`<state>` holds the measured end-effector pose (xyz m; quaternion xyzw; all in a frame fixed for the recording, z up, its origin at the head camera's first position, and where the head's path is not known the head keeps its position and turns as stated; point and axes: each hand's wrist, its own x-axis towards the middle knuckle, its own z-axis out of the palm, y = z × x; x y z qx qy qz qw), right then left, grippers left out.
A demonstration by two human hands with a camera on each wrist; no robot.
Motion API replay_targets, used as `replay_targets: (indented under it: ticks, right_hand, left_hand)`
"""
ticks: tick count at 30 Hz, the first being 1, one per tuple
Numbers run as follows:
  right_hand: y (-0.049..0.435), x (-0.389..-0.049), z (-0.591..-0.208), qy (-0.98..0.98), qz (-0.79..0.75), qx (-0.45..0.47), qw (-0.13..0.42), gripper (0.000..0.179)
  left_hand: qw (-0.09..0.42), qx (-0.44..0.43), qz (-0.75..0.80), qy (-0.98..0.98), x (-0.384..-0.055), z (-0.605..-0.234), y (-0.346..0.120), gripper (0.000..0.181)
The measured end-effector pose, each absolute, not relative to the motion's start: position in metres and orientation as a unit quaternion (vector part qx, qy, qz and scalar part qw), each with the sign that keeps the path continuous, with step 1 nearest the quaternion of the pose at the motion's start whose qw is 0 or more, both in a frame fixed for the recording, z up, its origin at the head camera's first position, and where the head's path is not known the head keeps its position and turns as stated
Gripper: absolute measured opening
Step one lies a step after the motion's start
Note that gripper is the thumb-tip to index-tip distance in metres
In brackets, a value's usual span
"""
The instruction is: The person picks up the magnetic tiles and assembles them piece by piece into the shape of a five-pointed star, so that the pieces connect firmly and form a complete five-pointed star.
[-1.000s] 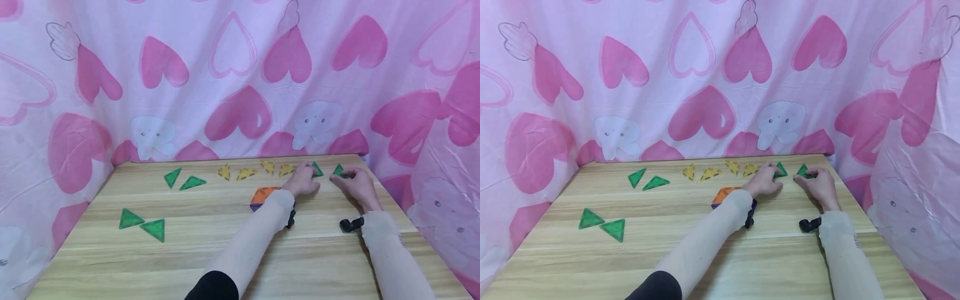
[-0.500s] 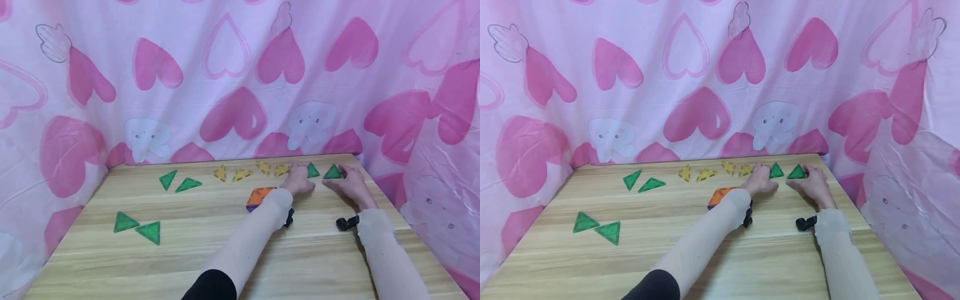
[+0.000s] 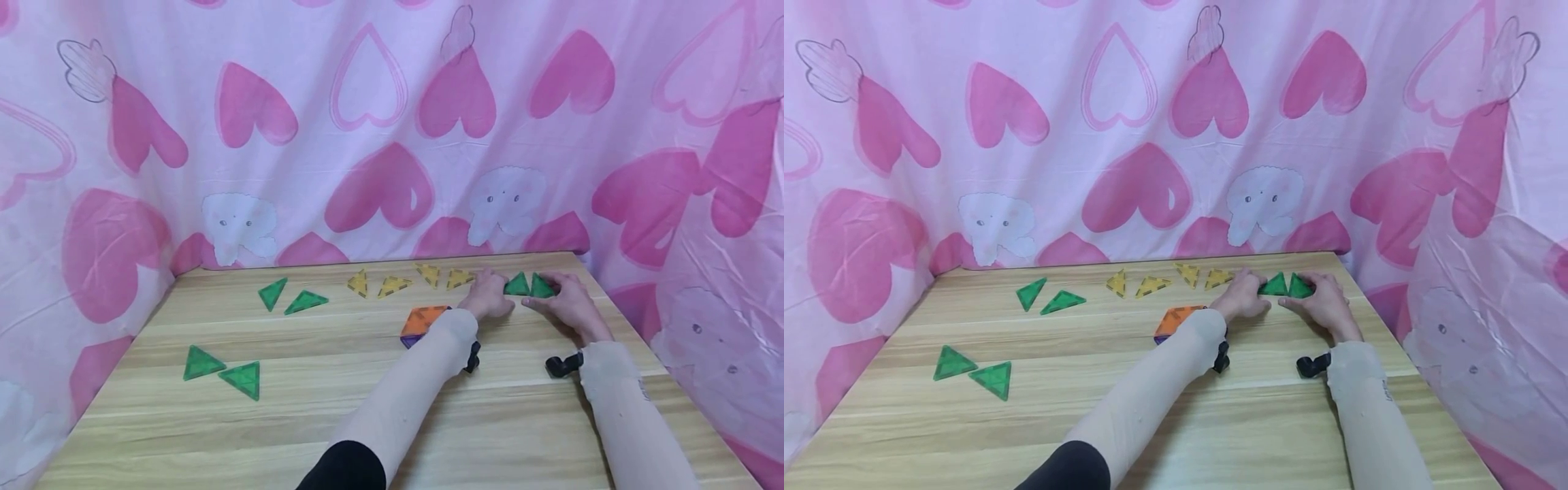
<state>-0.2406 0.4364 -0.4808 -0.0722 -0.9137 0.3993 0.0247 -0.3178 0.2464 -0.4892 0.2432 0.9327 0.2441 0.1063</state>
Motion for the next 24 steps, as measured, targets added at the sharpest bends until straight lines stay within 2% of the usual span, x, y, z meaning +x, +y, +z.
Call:
replay_targets:
  ticks: [12, 24]
  right_hand:
    - [0.440, -0.243, -0.485, -0.922, 0.383, -0.061, 0.025, 0.096]
    - [0.437, -0.242, -0.485, -0.922, 0.380, -0.056, 0.048, 0.092]
  left_hand:
    - [0.100, 0.280, 0.226, 0.928, -0.286, -0.454, 0.221, 0.056]
    - [0.092, 0.296, 0.231, 0.922, -0.288, -0.456, 0.219, 0.054]
